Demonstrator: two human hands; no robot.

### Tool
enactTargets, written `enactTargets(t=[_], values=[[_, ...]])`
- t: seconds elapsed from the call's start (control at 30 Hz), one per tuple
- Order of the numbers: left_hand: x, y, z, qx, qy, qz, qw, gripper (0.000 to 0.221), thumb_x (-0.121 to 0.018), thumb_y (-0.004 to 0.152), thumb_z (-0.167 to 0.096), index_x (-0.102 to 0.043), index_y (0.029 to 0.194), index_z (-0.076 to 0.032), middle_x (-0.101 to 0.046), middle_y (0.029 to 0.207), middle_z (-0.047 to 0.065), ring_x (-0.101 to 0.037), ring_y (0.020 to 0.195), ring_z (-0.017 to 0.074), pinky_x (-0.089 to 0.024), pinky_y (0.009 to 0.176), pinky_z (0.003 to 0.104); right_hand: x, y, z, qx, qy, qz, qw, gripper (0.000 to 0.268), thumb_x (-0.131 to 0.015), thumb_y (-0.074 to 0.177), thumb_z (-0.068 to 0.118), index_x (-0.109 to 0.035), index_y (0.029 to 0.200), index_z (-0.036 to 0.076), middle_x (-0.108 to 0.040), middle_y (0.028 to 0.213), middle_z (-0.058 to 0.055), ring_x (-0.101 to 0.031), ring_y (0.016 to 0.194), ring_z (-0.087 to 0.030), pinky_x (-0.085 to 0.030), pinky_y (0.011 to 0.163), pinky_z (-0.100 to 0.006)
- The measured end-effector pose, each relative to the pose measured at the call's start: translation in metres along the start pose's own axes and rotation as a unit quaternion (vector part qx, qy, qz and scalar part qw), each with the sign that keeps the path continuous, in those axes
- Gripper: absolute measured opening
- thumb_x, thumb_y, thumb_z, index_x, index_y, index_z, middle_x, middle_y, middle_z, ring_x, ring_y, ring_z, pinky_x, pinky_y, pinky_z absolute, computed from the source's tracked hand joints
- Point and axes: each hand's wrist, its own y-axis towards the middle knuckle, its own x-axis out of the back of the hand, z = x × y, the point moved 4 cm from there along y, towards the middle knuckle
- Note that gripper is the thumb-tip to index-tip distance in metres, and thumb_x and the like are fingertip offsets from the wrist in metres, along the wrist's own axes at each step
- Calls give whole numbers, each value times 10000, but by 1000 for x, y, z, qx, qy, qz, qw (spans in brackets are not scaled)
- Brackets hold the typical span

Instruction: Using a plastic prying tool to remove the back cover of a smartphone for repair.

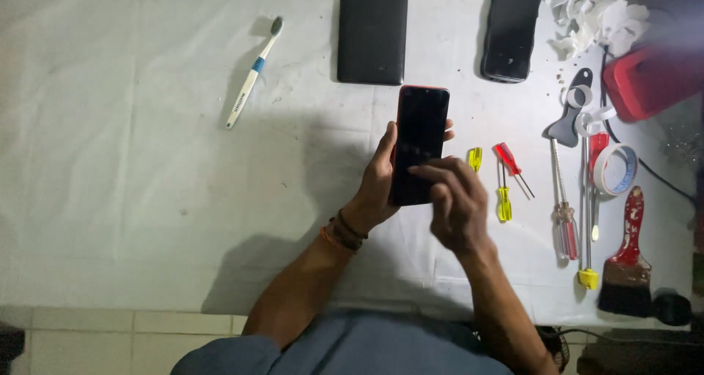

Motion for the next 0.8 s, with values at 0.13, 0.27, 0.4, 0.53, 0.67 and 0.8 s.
enactTargets(t=[0.13, 0.27, 0.4, 0.53, 0.67, 0.8], values=[[1, -4, 7, 12, 28, 4, 1000, 750, -309, 1092, -561, -358, 1583, 4, -471, 1559, 189, -433, 1477, 282, -345, 1252, 454, -41, 12, 12, -2, -10, 196, 981, 668, -118, 1118, 411, -260, 1612, -16, -203, 1705, -219, -153, 1617, -362, -71, 1345, -531], [-2, -5, 6, 7, 90, 15, 996, 735, -265, 1081, -559, -312, 1597, -38, -386, 1612, 223, -365, 1521, 313, -284, 1288, 458, -52, 37, -19, -25, -117, 198, 973, 675, -140, 1120, 459, -134, 1664, 60, -87, 1748, -144, -53, 1642, -292, 0, 1352, -474], [-13, -4, 9, 57, 49, -114, 991, 742, -331, 1022, -570, -345, 1616, -127, -487, 1537, 143, -481, 1389, 251, -398, 1164, 371, -42, 76, -48, -115, -145, 153, 971, 710, -58, 1106, 538, -79, 1692, 137, -30, 1772, -65, -2, 1654, -223, 47, 1342, -469], [-26, -6, 2, 32, 104, -70, 992, 832, -363, 954, -616, -202, 1642, -177, -348, 1641, 158, -394, 1481, 341, -429, 1158, 577, -29, 85, -100, -184, -147, 113, 965, 677, -41, 1112, 515, -80, 1696, 175, -23, 1770, -40, 19, 1644, -215, 60, 1324, -513], [-16, -4, 1, 3, 69, -35, 997, 791, -401, 1028, -592, -397, 1570, -15, -565, 1448, 206, -550, 1356, 297, -499, 1116, 511, 1, 67, -134, -212, -117, -20, 970, 485, -289, 1146, 242, -241, 1612, 120, -191, 1647, -128, -237, 1515, -315, -257, 1196, -495], [0, -1, -1, -40, 67, -18, 997, 742, -337, 1097, -629, -464, 1563, -66, -495, 1552, 219, -492, 1433, 360, -439, 1144, 596, 25, 23, -150, -287, 102, -224, 926, 263, -779, 1090, 38, -626, 881, -9, -652, 584, -199, -521, 270, -208, -299, 200, -288]])
